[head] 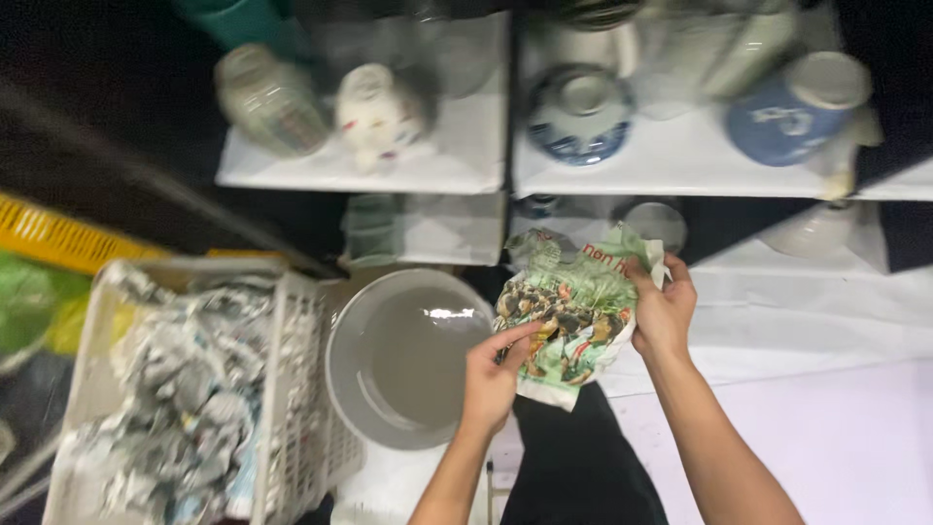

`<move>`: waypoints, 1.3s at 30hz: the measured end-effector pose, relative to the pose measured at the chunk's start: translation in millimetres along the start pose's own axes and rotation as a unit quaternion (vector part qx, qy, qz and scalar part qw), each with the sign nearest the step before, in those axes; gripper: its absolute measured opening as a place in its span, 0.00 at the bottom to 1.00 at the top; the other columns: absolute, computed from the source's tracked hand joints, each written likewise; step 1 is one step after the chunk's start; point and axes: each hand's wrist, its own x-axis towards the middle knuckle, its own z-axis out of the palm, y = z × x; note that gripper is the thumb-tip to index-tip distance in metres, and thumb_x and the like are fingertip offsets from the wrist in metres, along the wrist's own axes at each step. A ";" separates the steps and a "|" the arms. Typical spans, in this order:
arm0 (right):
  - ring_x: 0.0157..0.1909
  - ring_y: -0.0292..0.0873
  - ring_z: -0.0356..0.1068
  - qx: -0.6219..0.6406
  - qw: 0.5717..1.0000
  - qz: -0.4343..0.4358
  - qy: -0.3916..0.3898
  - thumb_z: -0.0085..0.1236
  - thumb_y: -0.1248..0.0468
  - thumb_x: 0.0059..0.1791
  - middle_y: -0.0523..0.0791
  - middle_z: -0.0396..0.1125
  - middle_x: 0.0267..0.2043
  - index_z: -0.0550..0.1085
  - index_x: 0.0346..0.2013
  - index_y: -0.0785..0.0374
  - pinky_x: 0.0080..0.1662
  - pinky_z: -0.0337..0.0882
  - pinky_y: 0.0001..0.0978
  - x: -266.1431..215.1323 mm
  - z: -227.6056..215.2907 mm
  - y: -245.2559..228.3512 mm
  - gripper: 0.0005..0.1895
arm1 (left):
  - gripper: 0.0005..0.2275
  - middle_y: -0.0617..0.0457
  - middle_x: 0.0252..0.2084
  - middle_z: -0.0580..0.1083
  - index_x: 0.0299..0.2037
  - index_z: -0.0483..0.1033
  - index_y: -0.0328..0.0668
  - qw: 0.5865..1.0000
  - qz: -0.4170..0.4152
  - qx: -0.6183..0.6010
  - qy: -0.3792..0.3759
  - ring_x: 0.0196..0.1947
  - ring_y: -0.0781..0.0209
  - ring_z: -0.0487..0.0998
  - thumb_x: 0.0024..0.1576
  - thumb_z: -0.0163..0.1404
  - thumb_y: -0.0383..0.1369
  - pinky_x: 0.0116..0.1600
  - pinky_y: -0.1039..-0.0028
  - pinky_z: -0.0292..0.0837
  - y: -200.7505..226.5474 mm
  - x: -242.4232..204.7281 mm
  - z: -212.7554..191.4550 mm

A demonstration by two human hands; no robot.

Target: The person sits on the floor and wraps individual ceramic dishes and glassware in newspaper. They pick items from a nearby shelf, fold newspaper around them, and place the wrapped items into a plastic basket.

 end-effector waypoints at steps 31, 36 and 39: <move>0.22 0.42 0.69 -0.036 0.992 0.108 0.054 0.60 0.62 0.51 0.57 0.74 0.32 0.72 0.37 0.77 0.25 0.67 0.30 43.9 -2.4 12.7 0.16 | 0.32 0.43 0.55 0.75 0.63 0.70 0.37 0.965 0.154 0.201 0.071 0.55 0.54 0.78 0.46 0.67 0.25 0.60 0.67 0.72 29.5 7.0 32.0; 0.22 0.40 0.68 -0.040 0.994 0.099 0.002 0.60 0.62 0.51 0.57 0.74 0.31 0.74 0.40 0.79 0.26 0.66 0.29 -2.8 16.1 -20.7 0.17 | 0.32 0.43 0.59 0.74 0.64 0.69 0.37 0.976 0.145 0.143 0.082 0.58 0.55 0.76 0.47 0.66 0.24 0.63 0.67 0.70 31.4 -12.3 4.6; 0.22 0.40 0.68 -0.054 0.994 0.089 -0.043 0.60 0.63 0.51 0.57 0.74 0.31 0.74 0.41 0.80 0.28 0.67 0.28 -37.2 25.1 -30.1 0.17 | 0.32 0.43 0.60 0.72 0.64 0.68 0.36 0.973 0.137 0.150 0.112 0.60 0.55 0.74 0.47 0.66 0.23 0.64 0.67 0.68 29.2 -28.7 -14.9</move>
